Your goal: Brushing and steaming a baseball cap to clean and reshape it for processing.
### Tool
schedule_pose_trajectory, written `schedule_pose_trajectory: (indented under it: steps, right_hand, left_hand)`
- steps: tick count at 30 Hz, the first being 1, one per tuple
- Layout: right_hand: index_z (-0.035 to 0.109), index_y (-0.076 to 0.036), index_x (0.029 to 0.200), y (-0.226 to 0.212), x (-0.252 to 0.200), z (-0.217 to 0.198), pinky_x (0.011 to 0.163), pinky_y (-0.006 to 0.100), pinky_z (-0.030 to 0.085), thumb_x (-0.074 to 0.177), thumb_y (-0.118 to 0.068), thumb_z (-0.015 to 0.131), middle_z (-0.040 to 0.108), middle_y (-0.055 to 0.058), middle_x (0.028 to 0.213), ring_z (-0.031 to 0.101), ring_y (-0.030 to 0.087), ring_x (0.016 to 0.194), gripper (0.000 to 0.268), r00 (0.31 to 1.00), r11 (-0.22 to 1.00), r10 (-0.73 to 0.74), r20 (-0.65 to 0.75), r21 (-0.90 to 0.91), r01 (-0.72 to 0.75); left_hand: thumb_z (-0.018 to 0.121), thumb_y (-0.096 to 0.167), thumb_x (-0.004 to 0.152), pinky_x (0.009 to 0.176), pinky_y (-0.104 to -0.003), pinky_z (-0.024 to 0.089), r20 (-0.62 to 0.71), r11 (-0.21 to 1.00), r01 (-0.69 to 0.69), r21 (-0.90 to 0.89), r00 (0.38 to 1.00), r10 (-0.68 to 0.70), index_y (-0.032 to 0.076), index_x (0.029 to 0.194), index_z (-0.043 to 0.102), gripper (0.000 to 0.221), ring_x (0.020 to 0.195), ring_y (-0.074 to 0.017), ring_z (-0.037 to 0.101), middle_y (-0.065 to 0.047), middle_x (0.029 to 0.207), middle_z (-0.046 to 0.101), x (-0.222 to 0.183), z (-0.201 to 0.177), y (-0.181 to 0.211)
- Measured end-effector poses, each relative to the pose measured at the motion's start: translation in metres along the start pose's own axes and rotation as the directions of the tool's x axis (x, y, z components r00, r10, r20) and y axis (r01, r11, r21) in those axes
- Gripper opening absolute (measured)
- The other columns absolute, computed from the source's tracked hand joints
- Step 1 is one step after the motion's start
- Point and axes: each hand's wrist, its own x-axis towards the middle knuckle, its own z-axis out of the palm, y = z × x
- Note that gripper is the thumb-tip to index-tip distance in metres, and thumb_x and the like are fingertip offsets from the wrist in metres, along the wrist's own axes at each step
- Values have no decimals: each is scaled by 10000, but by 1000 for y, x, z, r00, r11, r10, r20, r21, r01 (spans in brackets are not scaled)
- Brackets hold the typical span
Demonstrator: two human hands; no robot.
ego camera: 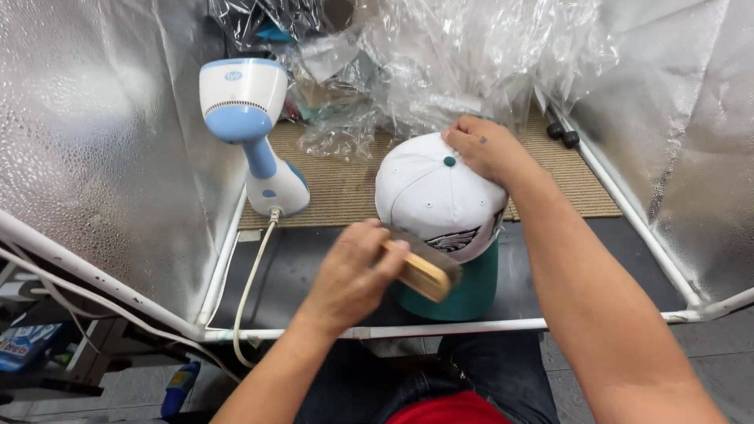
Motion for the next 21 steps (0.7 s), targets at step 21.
schedule_pose_trajectory:
  steps: [21]
  right_hand:
    - [742,-213,1123,0,6,1,945,492,520,937,-524,532,718,222,1094,642,428,1146,419,999,997,41,3,61,-41]
  left_hand:
    - [577,454,1023,793,-483,531,-27,795,595,121,802,-596,-8,1465,487,646,917,-416,604,-182,1039,507,3,27,-75]
